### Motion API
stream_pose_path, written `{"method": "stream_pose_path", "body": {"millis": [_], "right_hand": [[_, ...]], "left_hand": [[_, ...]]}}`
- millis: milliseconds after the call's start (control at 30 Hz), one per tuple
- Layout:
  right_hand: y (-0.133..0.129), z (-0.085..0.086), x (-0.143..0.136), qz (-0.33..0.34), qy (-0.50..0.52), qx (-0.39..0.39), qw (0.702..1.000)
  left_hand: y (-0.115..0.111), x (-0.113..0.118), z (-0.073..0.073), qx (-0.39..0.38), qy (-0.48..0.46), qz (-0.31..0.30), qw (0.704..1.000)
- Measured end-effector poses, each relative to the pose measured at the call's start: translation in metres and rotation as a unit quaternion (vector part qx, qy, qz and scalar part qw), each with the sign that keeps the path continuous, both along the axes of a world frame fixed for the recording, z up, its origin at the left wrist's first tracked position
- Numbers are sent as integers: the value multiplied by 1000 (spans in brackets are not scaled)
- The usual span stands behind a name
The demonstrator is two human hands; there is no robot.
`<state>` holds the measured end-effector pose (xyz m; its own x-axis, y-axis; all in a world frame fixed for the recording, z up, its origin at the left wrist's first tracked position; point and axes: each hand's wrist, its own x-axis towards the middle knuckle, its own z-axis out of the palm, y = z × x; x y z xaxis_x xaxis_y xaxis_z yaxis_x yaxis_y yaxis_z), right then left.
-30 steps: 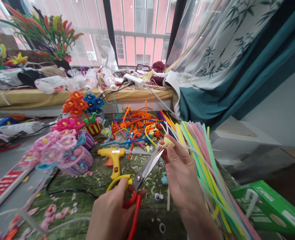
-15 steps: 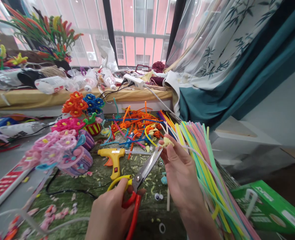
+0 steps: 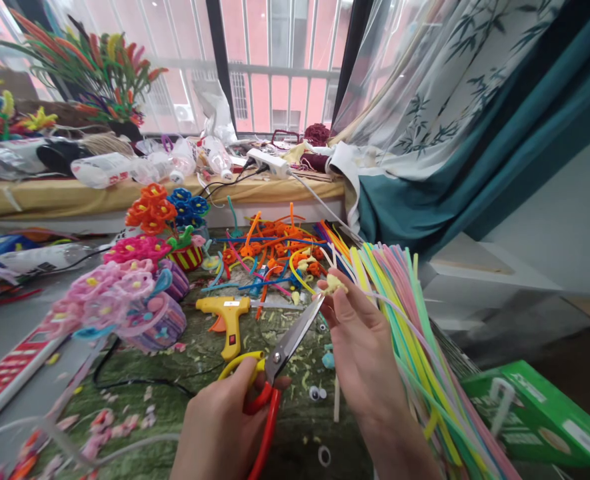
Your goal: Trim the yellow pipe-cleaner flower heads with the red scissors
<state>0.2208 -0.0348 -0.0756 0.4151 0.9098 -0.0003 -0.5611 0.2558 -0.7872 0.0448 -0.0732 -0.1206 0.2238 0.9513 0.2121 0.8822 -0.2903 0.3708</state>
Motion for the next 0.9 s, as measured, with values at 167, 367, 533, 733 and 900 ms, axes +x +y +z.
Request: {"method": "stream_pose_path", "body": {"millis": [167, 367, 533, 733, 900], "right_hand": [[-1, 0, 0, 0, -3, -1, 1000], [0, 1, 0, 2, 10, -4, 1000], [-1, 3, 0, 4, 18, -10, 1000], [-2, 4, 1, 18, 24, -7, 1000], [-1, 4, 1, 24, 36, -10, 999]], "left_hand": [[2, 1, -2, -38, -8, 9, 999], [2, 1, 0, -54, -22, 9, 998], [2, 3, 5, -57, -26, 5, 998], [4, 3, 3, -93, -47, 0, 995], [4, 1, 1, -103, -38, 12, 994]]}}
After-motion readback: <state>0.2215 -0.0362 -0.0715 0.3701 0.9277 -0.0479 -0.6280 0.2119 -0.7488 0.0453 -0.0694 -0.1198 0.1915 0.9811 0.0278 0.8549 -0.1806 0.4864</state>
